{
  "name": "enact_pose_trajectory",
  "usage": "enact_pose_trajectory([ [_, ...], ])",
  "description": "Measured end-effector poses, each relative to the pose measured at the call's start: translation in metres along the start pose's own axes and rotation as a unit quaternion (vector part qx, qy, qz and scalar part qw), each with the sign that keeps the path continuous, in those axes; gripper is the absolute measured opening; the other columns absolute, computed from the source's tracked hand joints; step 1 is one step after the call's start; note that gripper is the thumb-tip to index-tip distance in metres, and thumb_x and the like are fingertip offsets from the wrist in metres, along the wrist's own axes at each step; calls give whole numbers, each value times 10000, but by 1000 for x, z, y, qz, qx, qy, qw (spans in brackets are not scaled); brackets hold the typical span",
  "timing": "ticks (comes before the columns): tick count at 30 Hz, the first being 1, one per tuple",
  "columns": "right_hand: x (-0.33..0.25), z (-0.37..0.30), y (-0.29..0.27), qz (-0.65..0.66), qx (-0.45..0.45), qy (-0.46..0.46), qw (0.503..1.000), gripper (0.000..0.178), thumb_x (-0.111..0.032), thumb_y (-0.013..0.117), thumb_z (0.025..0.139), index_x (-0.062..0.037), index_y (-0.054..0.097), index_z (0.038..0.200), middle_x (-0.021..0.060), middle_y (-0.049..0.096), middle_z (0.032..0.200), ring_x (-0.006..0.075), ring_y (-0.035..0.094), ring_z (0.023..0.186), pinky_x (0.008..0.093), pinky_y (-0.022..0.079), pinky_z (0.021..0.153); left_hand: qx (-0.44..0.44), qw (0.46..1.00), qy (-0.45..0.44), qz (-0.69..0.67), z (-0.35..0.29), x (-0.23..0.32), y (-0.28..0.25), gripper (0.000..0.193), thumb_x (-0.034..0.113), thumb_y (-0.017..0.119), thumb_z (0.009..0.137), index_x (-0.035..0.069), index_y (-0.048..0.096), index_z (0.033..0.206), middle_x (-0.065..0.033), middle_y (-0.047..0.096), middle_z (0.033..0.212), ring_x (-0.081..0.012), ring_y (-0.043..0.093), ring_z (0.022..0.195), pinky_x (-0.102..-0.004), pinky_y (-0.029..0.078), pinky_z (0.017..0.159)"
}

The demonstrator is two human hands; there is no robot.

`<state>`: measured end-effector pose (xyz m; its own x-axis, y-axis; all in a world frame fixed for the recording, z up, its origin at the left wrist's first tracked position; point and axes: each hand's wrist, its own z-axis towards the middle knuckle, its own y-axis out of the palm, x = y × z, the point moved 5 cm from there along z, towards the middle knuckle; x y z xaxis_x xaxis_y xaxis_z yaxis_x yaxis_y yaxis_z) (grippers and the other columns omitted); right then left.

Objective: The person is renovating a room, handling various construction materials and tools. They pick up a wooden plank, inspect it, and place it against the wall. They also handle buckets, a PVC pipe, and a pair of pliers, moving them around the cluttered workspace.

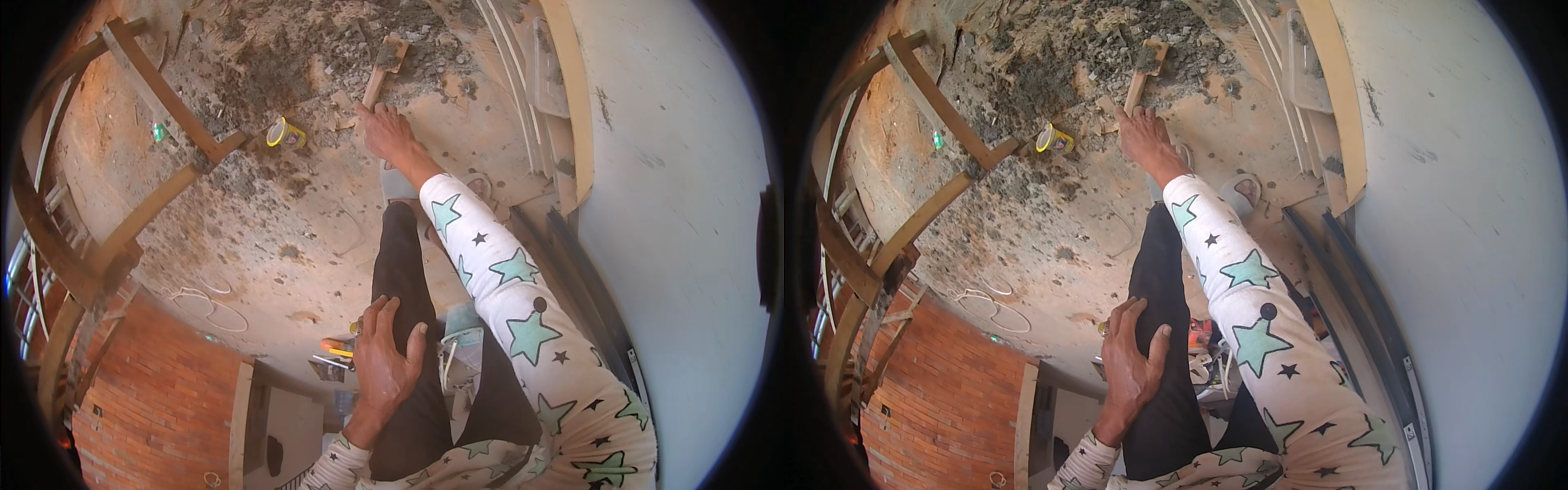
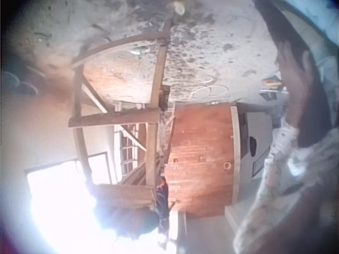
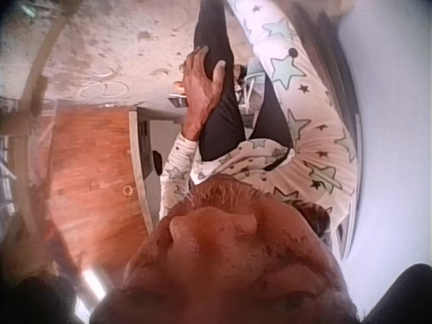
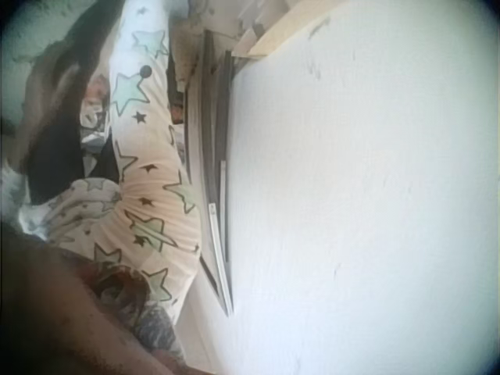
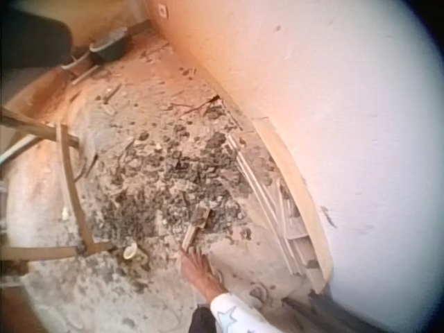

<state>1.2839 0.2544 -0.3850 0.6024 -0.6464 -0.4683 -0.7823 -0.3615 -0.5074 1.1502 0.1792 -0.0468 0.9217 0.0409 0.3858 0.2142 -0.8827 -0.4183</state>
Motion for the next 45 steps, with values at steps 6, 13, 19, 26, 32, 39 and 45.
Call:
enact_pose_trajectory([
  [6, -3, 20, 17, 16, -6, 4, 1000, 644, -44, 499, 943, -143, 358, 1564, 250, 456, 1481, 429, 454, 1375, 479, 450, 1101, 2, 1000, -16, -11, 0, 3, -5, 485, 209, 691, 909, -76, 570, 1282, -317, 565, 1307, -476, 564, 1216, -524, 452, 1028],
  [13, 19, 38, 27, 42, 47, 12, 998, 567, -17, 503, 942, -161, 477, 1490, 252, 492, 1439, 421, 518, 1310, 477, 464, 1070, 12, 1000, -15, -21, 0, 4, -7, 496, 210, 699, 904, -70, 567, 1291, -314, 569, 1302, -476, 567, 1219, -517, 455, 1032],
  [19, 46, 23, 17, 122, 172, -81, 974, 378, -110, 633, 885, -123, 647, 1263, 195, 687, 1093, 378, 664, 1014, 471, 527, 883, 18, 1000, -6, -16, 2, 12, -10, 481, 218, 687, 910, -68, 581, 1281, -308, 576, 1291, -476, 574, 1208, -514, 465, 1019],
  [26, 51, -53, -40, 216, 203, 76, 952, 415, -144, 692, 765, -112, 612, 1171, 178, 706, 975, 365, 679, 908, 473, 530, 806, 26, 1000, -4, -7, -4, 9, -6, 437, 220, 682, 911, -64, 607, 1235, -282, 604, 1255, -452, 599, 1171, -482, 476, 1006],
  [32, 65, -118, -55, 462, 192, 51, 864, 557, -95, 636, 760, -67, 531, 1306, 151, 702, 762, 283, 677, 617, 394, 523, 617, 33, 999, 27, 21, -8, 0, 7, 435, 270, 682, 918, -43, 611, 1212, -263, 615, 1225, -465, 610, 1096, -512, 492, 939],
  [39, 75, -202, -66, 376, 102, 93, 916, 502, -138, 629, 800, -21, 607, 1288, 159, 703, 866, 252, 676, 732, 354, 539, 704, 29, 998, 16, 54, -11, -6, 25, 382, 260, 678, 923, -19, 632, 1181, -227, 639, 1136, -435, 621, 1052, -506, 485, 906],
  [45, 120, -263, -55, 274, 185, 147, 932, 509, -197, 659, 768, -64, 644, 1259, 237, 711, 958, 404, 695, 903, 451, 535, 798, 30, 995, 29, 86, -13, -14, 34, 369, 251, 676, 924, -14, 631, 1177, -234, 638, 1124, -439, 624, 1032, -504, 485, 903],
])
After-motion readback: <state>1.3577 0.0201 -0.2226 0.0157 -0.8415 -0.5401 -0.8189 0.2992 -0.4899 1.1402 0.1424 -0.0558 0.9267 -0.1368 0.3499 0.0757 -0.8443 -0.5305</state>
